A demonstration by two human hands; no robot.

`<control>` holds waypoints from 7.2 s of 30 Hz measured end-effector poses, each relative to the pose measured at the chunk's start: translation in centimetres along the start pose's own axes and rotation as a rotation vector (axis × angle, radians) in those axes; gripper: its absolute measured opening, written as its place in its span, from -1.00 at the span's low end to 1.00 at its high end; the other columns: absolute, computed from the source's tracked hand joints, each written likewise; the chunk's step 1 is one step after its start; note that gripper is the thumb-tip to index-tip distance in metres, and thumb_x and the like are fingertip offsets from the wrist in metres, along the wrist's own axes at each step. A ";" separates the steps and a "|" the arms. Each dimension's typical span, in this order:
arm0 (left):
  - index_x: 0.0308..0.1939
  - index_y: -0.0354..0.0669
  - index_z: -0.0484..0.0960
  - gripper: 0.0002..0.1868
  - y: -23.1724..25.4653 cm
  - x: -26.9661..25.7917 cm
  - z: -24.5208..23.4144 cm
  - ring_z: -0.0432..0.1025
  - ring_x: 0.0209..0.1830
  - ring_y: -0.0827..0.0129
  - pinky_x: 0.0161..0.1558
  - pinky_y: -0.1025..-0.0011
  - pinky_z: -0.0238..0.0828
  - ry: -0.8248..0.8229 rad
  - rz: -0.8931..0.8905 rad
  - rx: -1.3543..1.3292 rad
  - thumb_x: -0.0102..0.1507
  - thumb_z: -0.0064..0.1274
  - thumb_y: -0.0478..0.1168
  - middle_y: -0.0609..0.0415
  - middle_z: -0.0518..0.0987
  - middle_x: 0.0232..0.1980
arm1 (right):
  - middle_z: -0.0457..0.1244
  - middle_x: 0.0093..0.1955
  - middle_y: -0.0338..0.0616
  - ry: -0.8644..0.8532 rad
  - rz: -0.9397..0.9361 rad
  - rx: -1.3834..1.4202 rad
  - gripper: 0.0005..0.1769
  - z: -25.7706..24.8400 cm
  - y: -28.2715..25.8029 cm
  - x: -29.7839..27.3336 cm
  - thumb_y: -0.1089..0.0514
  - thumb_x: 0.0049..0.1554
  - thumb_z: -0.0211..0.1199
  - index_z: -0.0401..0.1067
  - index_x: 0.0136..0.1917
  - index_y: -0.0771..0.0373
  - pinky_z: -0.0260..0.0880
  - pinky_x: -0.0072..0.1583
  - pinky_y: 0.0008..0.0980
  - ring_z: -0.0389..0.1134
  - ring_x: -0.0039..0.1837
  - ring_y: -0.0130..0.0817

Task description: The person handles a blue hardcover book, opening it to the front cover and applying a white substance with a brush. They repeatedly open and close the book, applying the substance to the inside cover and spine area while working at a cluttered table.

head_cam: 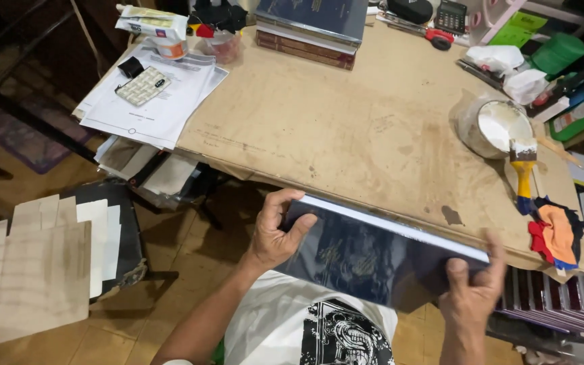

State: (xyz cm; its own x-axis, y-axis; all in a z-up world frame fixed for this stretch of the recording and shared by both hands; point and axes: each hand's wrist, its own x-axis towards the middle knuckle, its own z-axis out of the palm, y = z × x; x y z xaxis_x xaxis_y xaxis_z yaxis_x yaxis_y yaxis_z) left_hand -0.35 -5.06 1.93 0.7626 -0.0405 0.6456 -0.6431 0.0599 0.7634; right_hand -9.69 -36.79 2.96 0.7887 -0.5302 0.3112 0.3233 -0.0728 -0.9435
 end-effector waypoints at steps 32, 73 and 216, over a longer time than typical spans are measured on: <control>0.16 -0.28 0.59 -0.48 -0.7 3.7 -2.9 0.28 -0.32 0.52 -0.20 0.48 0.11 -0.194 -0.080 -0.673 0.33 0.25 0.05 0.04 0.69 -0.03 | 0.32 -0.31 -0.26 -0.189 -0.414 -0.529 -0.80 1.0 2.2 -4.3 0.13 -0.06 0.52 0.52 -0.31 0.23 0.32 -0.07 -0.47 0.34 -0.17 -0.54; -0.08 -0.26 0.67 -0.69 -0.3 7.2 3.6 0.56 -0.42 0.47 -0.40 0.48 0.63 0.006 -0.703 -0.343 0.32 0.27 -0.07 0.05 0.66 -0.31 | 0.29 -0.45 -0.12 -0.080 0.478 -0.086 -0.62 7.9 -4.8 3.7 -0.09 0.16 0.42 0.42 -0.16 0.25 0.37 -0.42 -0.47 0.32 -0.46 -0.43; 0.25 -0.28 0.62 -0.62 -10.3 8.1 13.2 0.50 0.29 0.03 0.18 0.20 0.49 -0.450 -0.014 0.461 0.39 0.16 -0.17 -0.16 0.60 0.29 | 0.52 0.11 -0.06 1.042 -0.088 0.038 -0.35 -27.8 -8.1 13.9 -0.23 -0.06 0.22 0.60 0.11 0.27 0.77 0.18 -0.23 0.63 0.15 -0.14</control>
State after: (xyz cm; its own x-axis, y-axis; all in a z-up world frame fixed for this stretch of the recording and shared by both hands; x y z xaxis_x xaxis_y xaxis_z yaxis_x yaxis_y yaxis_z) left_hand 11.54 -19.21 -0.45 0.7319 -0.4584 0.5042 -0.6735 -0.3740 0.6376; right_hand -15.91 -67.06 11.77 -0.0739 -0.9912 0.1095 0.3883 -0.1297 -0.9124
